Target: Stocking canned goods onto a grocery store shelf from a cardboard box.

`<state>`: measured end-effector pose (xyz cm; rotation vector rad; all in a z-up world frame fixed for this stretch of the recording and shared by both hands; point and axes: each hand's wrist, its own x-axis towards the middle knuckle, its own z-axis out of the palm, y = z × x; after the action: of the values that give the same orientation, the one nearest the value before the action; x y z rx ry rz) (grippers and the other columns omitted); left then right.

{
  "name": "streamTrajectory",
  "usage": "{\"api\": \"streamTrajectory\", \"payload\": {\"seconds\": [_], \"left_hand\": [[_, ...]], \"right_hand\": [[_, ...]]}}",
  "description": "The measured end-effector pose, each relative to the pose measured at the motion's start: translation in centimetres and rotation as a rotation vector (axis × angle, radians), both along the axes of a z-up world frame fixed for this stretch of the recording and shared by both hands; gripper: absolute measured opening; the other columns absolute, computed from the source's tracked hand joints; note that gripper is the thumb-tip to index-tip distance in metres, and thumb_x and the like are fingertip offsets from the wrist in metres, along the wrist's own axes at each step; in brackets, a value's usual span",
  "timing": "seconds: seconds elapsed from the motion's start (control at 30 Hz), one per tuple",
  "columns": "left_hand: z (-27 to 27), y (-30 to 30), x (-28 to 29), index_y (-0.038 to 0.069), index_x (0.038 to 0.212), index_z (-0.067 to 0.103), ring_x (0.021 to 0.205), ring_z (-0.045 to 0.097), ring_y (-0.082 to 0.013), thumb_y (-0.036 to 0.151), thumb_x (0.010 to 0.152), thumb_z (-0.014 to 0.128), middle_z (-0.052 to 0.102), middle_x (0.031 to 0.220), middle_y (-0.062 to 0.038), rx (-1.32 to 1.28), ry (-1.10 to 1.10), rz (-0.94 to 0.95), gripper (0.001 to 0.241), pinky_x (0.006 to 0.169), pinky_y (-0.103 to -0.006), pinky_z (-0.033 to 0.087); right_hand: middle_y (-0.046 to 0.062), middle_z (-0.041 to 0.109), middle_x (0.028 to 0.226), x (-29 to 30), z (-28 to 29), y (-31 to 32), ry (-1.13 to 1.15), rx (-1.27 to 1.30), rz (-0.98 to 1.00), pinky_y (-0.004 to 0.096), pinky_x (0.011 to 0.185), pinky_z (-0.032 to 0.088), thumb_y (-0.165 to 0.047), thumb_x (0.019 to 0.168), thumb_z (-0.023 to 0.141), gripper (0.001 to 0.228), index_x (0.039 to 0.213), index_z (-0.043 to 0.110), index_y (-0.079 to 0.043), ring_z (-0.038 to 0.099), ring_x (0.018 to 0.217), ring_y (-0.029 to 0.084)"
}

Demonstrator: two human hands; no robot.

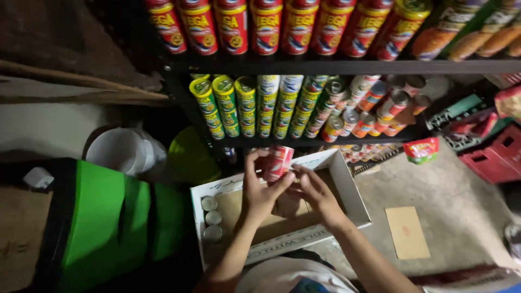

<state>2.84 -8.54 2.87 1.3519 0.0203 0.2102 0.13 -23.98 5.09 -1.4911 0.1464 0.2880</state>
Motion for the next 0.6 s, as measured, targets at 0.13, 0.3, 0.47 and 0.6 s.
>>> {"api": "streamTrajectory", "payload": {"seconds": [0.13,0.3,0.47,0.6], "left_hand": [[4.3,-0.8,-1.3,0.018,0.127,0.061,0.103,0.061,-0.0278,0.019,0.065,0.093,0.057,0.122,-0.009,0.377,-0.102,-0.101,0.069,0.082,-0.0373,0.056],[5.1,0.5,-0.9,0.013,0.141,0.054,0.1,0.058,-0.0264,0.029,0.072,0.092,0.053,0.13,-0.014,0.365,-0.203,-0.231,0.081,0.081,-0.0363,0.058],[6.4,2.1,-0.1,0.006,0.159,0.035,0.098,0.061,-0.03,0.029,0.08,0.088,0.054,0.127,-0.022,0.385,-0.208,-0.331,0.097,0.077,-0.0396,0.057],[9.7,2.7,0.2,0.003,0.16,0.03,0.098,0.065,-0.0359,0.021,0.079,0.088,0.059,0.124,-0.027,0.469,-0.252,-0.415,0.101,0.077,-0.0437,0.059]], "right_hand": [[0.017,0.061,0.122,0.1,2.3,1.5,-0.003,0.364,-0.238,0.048,0.109,0.045,-0.029,0.096,0.065,0.055,0.14,0.057,0.003,0.061,0.116,0.029],[0.022,0.069,0.12,0.5,4.4,1.2,-0.022,0.419,-0.291,0.045,0.109,0.046,-0.022,0.094,0.069,0.047,0.133,0.064,0.003,0.065,0.113,0.027],[0.019,0.074,0.105,0.9,5.9,0.6,-0.044,0.436,-0.203,0.045,0.097,0.053,-0.019,0.095,0.065,0.04,0.127,0.068,0.005,0.071,0.099,0.026],[0.018,0.077,0.106,1.0,7.9,0.9,-0.087,0.291,-0.115,0.043,0.095,0.055,-0.021,0.091,0.069,0.049,0.135,0.067,0.001,0.072,0.099,0.021]]}}
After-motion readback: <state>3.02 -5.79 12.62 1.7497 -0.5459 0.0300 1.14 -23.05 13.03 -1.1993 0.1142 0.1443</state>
